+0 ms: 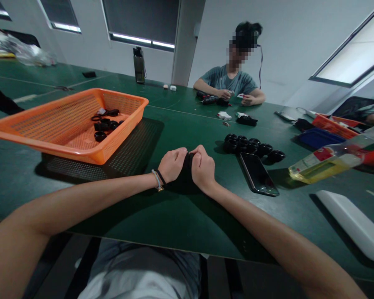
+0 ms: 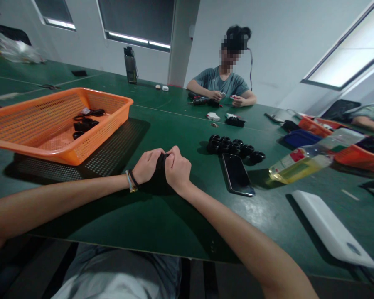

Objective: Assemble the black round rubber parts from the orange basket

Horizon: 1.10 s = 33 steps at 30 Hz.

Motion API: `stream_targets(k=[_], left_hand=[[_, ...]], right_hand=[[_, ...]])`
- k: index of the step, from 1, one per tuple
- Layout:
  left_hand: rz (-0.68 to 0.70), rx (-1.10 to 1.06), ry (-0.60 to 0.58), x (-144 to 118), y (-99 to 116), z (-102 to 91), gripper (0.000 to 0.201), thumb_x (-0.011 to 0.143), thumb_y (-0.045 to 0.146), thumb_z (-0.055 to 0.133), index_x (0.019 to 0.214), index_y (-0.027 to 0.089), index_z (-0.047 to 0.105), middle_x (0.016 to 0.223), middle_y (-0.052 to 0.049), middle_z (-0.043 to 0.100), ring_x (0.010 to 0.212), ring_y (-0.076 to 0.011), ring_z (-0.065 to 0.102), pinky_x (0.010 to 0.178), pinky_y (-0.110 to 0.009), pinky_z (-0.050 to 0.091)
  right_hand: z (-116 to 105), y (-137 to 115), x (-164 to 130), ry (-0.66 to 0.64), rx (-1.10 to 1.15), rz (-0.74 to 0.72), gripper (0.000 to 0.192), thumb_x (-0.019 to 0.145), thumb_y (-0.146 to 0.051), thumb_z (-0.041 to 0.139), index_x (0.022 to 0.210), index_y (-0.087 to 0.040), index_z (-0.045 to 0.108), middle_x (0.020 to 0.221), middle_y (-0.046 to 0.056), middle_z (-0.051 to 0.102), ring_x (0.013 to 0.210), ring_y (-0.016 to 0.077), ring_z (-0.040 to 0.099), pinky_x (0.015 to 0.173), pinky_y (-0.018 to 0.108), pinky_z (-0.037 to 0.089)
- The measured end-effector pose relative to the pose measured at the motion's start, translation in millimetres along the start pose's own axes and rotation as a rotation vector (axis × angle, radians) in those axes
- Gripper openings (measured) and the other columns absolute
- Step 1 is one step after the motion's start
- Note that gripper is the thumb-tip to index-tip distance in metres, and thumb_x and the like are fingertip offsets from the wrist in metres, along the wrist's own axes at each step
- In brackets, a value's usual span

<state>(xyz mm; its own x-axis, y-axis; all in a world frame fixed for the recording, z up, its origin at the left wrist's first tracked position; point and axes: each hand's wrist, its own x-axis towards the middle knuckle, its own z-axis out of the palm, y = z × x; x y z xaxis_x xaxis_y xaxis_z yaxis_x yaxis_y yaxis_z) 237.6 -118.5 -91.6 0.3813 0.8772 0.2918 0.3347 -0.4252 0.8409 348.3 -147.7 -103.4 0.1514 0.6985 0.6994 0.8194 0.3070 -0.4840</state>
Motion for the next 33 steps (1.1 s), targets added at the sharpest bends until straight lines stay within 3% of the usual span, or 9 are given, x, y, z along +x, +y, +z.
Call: stream_targets(k=[3,6,10,14,18,22,27,33], left_hand=[[-0.206,-0.228,-0.067,2.5,0.4,3.4,0.042,0.089,0.042,0.025,0.06,0.017,0.044,0.051,0.001,0.042,0.049,-0.0109,0.042,0.047,-0.022,0.032],[-0.373,-0.311,-0.124,5.9,0.2,5.1,0.05,0.089,0.048,0.025,0.053,0.017,0.04,0.042,0.003,0.035,0.039,-0.0092,0.036,0.042,-0.022,0.029],[-0.353,-0.283,-0.15,7.8,-5.4,6.2,0.051,0.089,0.047,0.021,0.049,0.018,0.037,0.038,0.002,0.034,0.036,-0.0099,0.036,0.04,-0.023,0.029],[-0.219,-0.207,-0.115,6.9,-17.4,7.5,0.037,0.088,0.04,0.028,0.06,0.019,0.041,0.044,0.003,0.038,0.043,-0.0114,0.043,0.044,-0.022,0.032],[-0.053,0.08,-0.056,4.2,-21.8,6.8,0.022,0.087,0.026,0.032,0.07,0.019,0.045,0.054,0.001,0.047,0.053,-0.0139,0.049,0.051,-0.023,0.036],[0.001,0.385,-0.089,0.7,-12.3,2.1,0.004,0.078,0.014,0.044,0.076,0.016,0.046,0.066,-0.003,0.057,0.062,-0.0171,0.054,0.058,-0.026,0.04],[-0.073,0.506,-0.081,-1.6,1.1,-1.7,0.024,0.087,0.015,0.03,0.079,0.013,0.053,0.08,-0.012,0.065,0.077,-0.0218,0.061,0.069,-0.03,0.044],[-0.163,0.705,-0.136,-1.1,12.8,-1.3,0.039,0.093,0.018,0.021,0.09,0.01,0.059,0.093,-0.013,0.067,0.091,-0.0227,0.063,0.076,-0.03,0.045]], right_hand=[[-3.7,11.5,2.9,-0.003,-0.051,-0.189,0.023,0.082,-0.025,0.028,0.072,-0.021,0.048,0.054,0.0,0.053,0.047,0.0138,0.047,0.048,0.026,0.034],[-8.0,20.1,5.5,-0.004,-0.087,-0.384,0.023,0.082,-0.026,0.03,0.076,-0.02,0.051,0.061,0.003,0.059,0.053,0.0144,0.053,0.052,0.026,0.039],[-10.4,19.7,5.5,0.025,-0.107,-0.478,0.022,0.082,-0.025,0.032,0.076,-0.019,0.053,0.062,0.004,0.061,0.055,0.0147,0.055,0.053,0.026,0.041],[-8.0,12.2,2.2,0.03,-0.092,-0.38,0.021,0.082,-0.021,0.031,0.073,-0.02,0.05,0.059,0.002,0.06,0.05,0.0131,0.053,0.05,0.024,0.037],[-4.9,8.3,0.1,-0.033,-0.077,-0.271,0.021,0.082,-0.022,0.028,0.072,-0.021,0.047,0.055,0.0,0.057,0.045,0.0122,0.049,0.047,0.024,0.032],[-2.4,5.2,-0.5,-0.067,-0.031,-0.131,0.022,0.081,-0.024,0.026,0.07,-0.021,0.045,0.052,-0.001,0.051,0.043,0.0122,0.044,0.046,0.024,0.028],[-1.9,-4.1,-0.1,-0.118,0.015,0.1,0.02,0.079,-0.024,0.025,0.068,-0.022,0.042,0.051,-0.002,0.041,0.045,0.0132,0.04,0.048,0.025,0.024],[-2.2,-9.7,0.3,-0.166,0.106,0.302,0.018,0.078,-0.022,0.025,0.064,-0.023,0.037,0.054,-0.001,0.043,0.052,0.0149,0.041,0.053,0.026,0.026]])
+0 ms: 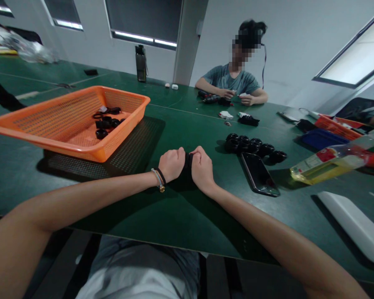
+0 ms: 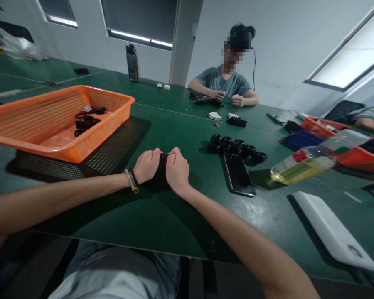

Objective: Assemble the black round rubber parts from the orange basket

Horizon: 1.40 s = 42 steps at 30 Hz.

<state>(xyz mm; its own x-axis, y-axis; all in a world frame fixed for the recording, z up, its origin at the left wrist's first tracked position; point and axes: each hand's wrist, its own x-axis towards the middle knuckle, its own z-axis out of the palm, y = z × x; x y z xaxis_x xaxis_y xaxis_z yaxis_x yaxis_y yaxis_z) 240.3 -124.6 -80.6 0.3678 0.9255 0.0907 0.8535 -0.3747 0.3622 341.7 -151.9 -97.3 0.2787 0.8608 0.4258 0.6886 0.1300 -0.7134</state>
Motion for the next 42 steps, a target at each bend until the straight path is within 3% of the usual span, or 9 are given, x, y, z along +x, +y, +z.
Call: stream_targets(k=[5,9,15,19,22,27,30,35,42], left_hand=[[0.008,0.048,-0.003,1.6,0.6,-1.9,0.041,0.094,0.02,0.02,0.091,0.012,0.06,0.094,-0.012,0.068,0.092,-0.0209,0.062,0.074,-0.027,0.044],[0.036,-0.128,0.03,5.6,-3.8,0.5,0.04,0.093,0.022,0.02,0.086,0.014,0.059,0.086,-0.009,0.067,0.081,-0.0183,0.062,0.066,-0.025,0.041],[0.002,-0.63,0.07,9.7,-8.4,8.9,0.048,0.09,0.035,0.018,0.053,0.017,0.043,0.05,0.0,0.049,0.049,-0.0118,0.046,0.049,-0.023,0.031],[-0.024,-0.746,0.029,9.6,-8.6,13.0,0.053,0.089,0.041,0.018,0.046,0.018,0.037,0.042,0.001,0.04,0.043,-0.0108,0.041,0.047,-0.024,0.029],[-0.019,-0.747,-0.006,8.8,-7.8,13.3,0.054,0.09,0.041,0.016,0.046,0.018,0.038,0.042,0.001,0.041,0.043,-0.011,0.042,0.047,-0.024,0.03],[0.098,-0.352,0.059,5.8,-7.8,9.0,0.038,0.09,0.024,0.023,0.074,0.012,0.055,0.066,-0.006,0.06,0.061,-0.0161,0.055,0.058,-0.026,0.037],[0.142,-0.123,0.056,1.9,-7.9,6.1,0.027,0.088,0.018,0.031,0.093,0.008,0.056,0.086,-0.014,0.065,0.076,-0.0211,0.06,0.065,-0.029,0.04],[0.102,-0.127,0.049,-2.8,-5.8,3.1,0.042,0.092,0.017,0.017,0.086,0.009,0.058,0.081,-0.013,0.067,0.074,-0.0194,0.061,0.063,-0.027,0.041],[-0.004,-0.163,0.097,-0.2,-3.0,1.7,0.054,0.092,0.022,0.012,0.075,0.012,0.063,0.079,-0.011,0.068,0.074,-0.0193,0.062,0.064,-0.027,0.04]], right_hand=[[2.0,2.4,0.2,0.004,0.026,0.02,0.019,0.079,-0.022,0.025,0.064,-0.023,0.038,0.054,-0.002,0.044,0.051,0.015,0.042,0.052,0.026,0.027],[3.8,7.3,3.5,0.048,-0.026,-0.095,0.021,0.082,-0.023,0.026,0.067,-0.023,0.041,0.053,-0.002,0.044,0.048,0.0141,0.042,0.05,0.026,0.026],[0.8,20.1,10.9,0.16,-0.137,-0.435,0.024,0.084,-0.023,0.027,0.073,-0.02,0.047,0.052,-0.001,0.05,0.044,0.0115,0.045,0.046,0.023,0.03],[-6.9,27.7,16.2,0.203,-0.21,-0.777,0.021,0.084,-0.022,0.031,0.078,-0.019,0.051,0.061,0.002,0.06,0.052,0.0125,0.054,0.051,0.024,0.038],[-9.8,30.2,18.2,0.229,-0.253,-0.913,0.023,0.084,-0.02,0.03,0.079,-0.018,0.052,0.06,0.002,0.06,0.053,0.0131,0.054,0.052,0.024,0.04],[-8.0,25.6,14.8,0.225,-0.266,-0.857,0.023,0.084,-0.017,0.029,0.076,-0.018,0.051,0.058,0.002,0.06,0.05,0.0119,0.054,0.05,0.023,0.04],[-8.6,21.3,12.5,0.22,-0.263,-0.829,0.022,0.084,-0.016,0.029,0.075,-0.018,0.049,0.056,0.001,0.06,0.047,0.0107,0.053,0.047,0.021,0.038],[-9.0,19.1,10.1,0.171,-0.23,-0.791,0.022,0.083,-0.017,0.029,0.075,-0.019,0.049,0.055,0.0,0.058,0.045,0.0099,0.051,0.047,0.021,0.036],[0.7,14.1,4.7,0.162,-0.149,-0.439,0.022,0.082,-0.021,0.026,0.071,-0.021,0.045,0.05,-0.003,0.047,0.042,0.0108,0.043,0.044,0.022,0.028]])
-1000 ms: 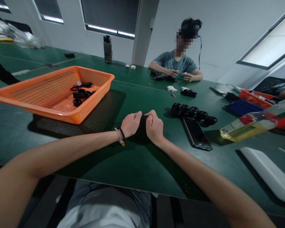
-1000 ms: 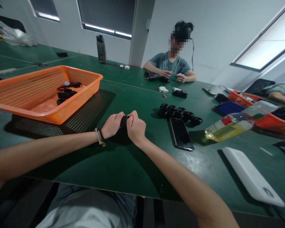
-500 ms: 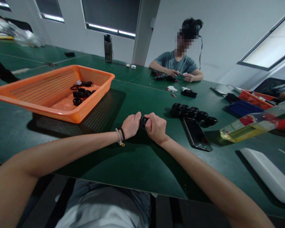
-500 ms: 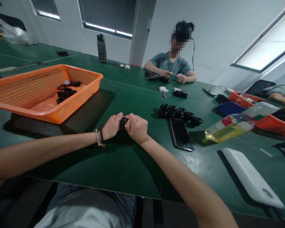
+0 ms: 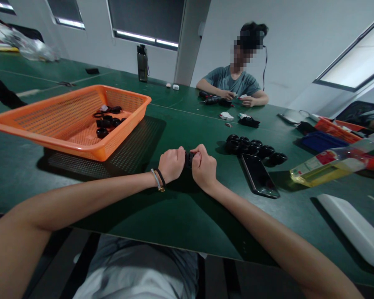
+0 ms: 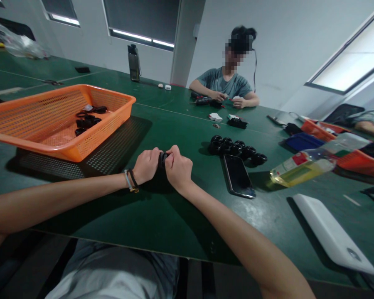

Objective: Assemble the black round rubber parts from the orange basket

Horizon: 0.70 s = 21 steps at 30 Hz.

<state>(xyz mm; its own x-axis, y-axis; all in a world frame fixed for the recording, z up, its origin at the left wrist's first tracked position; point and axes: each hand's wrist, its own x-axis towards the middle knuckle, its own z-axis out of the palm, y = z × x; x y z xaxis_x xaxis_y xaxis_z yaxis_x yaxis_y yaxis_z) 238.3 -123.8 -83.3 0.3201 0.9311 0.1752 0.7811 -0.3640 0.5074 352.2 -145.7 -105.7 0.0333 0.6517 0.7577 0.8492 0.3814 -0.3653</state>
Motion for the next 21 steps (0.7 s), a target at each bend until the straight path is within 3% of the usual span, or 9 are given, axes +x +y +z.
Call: stream_targets(k=[4,9,17,21], left_hand=[[0.03,0.031,0.041,1.4,-0.7,0.0,0.054,0.091,0.024,0.014,0.078,0.012,0.065,0.076,-0.011,0.068,0.073,-0.0199,0.063,0.063,-0.027,0.04],[0.094,0.066,0.077,2.1,-2.9,0.5,0.055,0.091,0.025,0.014,0.082,0.011,0.067,0.074,-0.011,0.068,0.07,-0.0192,0.062,0.061,-0.026,0.039],[0.088,0.097,0.042,3.5,-2.1,-0.1,0.052,0.091,0.025,0.016,0.082,0.013,0.065,0.081,-0.011,0.069,0.077,-0.0209,0.063,0.064,-0.027,0.041],[0.019,0.071,-0.038,8.4,-3.5,-2.4,0.045,0.092,0.02,0.017,0.084,0.011,0.061,0.088,-0.013,0.068,0.083,-0.0217,0.063,0.068,-0.028,0.042]], right_hand=[[-0.1,-6.8,1.2,-0.024,0.05,0.162,0.022,0.082,-0.021,0.026,0.068,-0.023,0.042,0.05,-0.003,0.043,0.044,0.0127,0.041,0.046,0.025,0.026],[-1.1,-10.7,1.3,-0.034,0.139,0.263,0.021,0.082,-0.02,0.027,0.065,-0.024,0.039,0.05,-0.003,0.042,0.046,0.0141,0.042,0.047,0.026,0.028],[2.6,-8.7,-0.2,-0.055,0.162,0.342,0.023,0.084,-0.02,0.026,0.064,-0.024,0.036,0.052,-0.003,0.045,0.048,0.0139,0.043,0.049,0.026,0.031],[1.1,3.8,2.4,-0.162,0.168,0.226,0.029,0.09,-0.037,0.027,0.069,-0.023,0.041,0.056,-0.002,0.05,0.05,0.0137,0.049,0.05,0.025,0.035]])
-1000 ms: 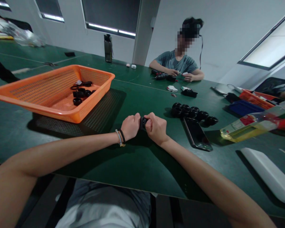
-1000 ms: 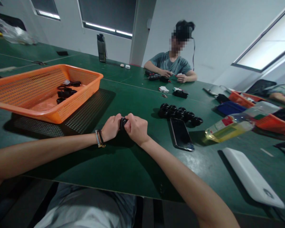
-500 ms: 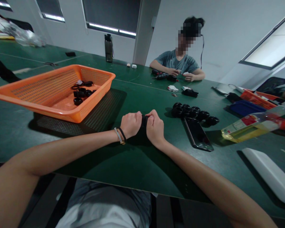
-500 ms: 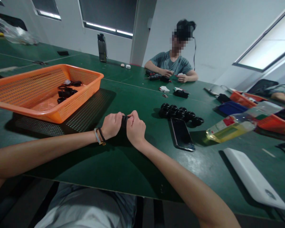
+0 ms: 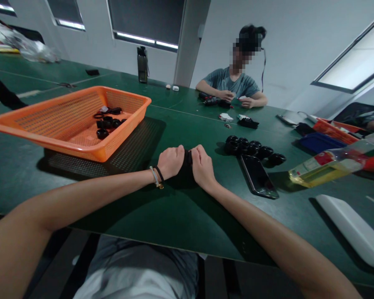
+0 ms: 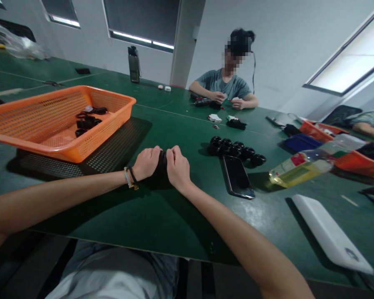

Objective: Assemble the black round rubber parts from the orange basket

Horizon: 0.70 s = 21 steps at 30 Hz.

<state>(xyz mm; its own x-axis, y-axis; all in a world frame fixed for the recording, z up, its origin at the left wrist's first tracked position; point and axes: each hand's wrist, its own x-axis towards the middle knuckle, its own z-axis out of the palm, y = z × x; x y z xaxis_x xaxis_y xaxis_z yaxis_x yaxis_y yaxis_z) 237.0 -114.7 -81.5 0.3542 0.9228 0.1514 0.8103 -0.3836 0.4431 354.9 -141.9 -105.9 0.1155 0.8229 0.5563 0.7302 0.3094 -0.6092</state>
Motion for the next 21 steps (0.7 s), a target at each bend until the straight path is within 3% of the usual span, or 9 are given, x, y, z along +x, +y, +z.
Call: stream_targets(k=[4,6,10,16,21], left_hand=[[0.026,0.025,-0.055,5.5,-4.8,-1.5,0.029,0.089,0.015,0.028,0.093,0.011,0.056,0.093,-0.014,0.066,0.085,-0.0228,0.061,0.068,-0.029,0.043],[0.013,0.006,-0.059,6.8,-6.3,-1.9,0.028,0.089,0.014,0.028,0.091,0.012,0.055,0.093,-0.014,0.065,0.084,-0.0227,0.061,0.067,-0.029,0.043],[0.007,-0.078,-0.029,5.5,-5.9,-2.1,0.029,0.089,0.016,0.027,0.086,0.012,0.056,0.087,-0.014,0.065,0.078,-0.0217,0.061,0.063,-0.028,0.041],[-0.099,-0.259,0.051,1.8,-4.3,0.3,0.054,0.092,0.024,0.011,0.068,0.013,0.058,0.064,-0.008,0.062,0.062,-0.0178,0.058,0.056,-0.026,0.037],[-0.087,-0.179,0.105,-0.5,-2.8,-0.3,0.054,0.092,0.027,0.013,0.073,0.013,0.062,0.073,-0.01,0.066,0.071,-0.0193,0.061,0.063,-0.027,0.04]], right_hand=[[-5.0,16.3,6.6,-0.137,-0.07,-0.311,0.042,0.083,-0.058,0.038,0.098,-0.02,0.049,0.091,0.009,0.064,0.076,0.021,0.061,0.065,0.032,0.046],[-5.2,21.0,7.8,-0.146,-0.065,-0.367,0.047,0.084,-0.059,0.034,0.106,-0.019,0.048,0.1,0.012,0.063,0.088,0.0237,0.061,0.072,0.037,0.048],[-2.5,19.8,4.8,-0.129,-0.032,-0.307,0.049,0.086,-0.06,0.028,0.107,-0.02,0.047,0.099,0.012,0.063,0.085,0.0228,0.062,0.072,0.037,0.049],[0.4,11.6,-0.8,-0.114,-0.006,-0.203,0.05,0.085,-0.061,0.026,0.102,-0.019,0.047,0.088,0.01,0.063,0.073,0.0216,0.062,0.064,0.034,0.048],[1.8,9.0,-3.3,-0.101,0.049,-0.145,0.05,0.085,-0.062,0.027,0.1,-0.019,0.046,0.083,0.009,0.063,0.068,0.021,0.061,0.06,0.033,0.047]])
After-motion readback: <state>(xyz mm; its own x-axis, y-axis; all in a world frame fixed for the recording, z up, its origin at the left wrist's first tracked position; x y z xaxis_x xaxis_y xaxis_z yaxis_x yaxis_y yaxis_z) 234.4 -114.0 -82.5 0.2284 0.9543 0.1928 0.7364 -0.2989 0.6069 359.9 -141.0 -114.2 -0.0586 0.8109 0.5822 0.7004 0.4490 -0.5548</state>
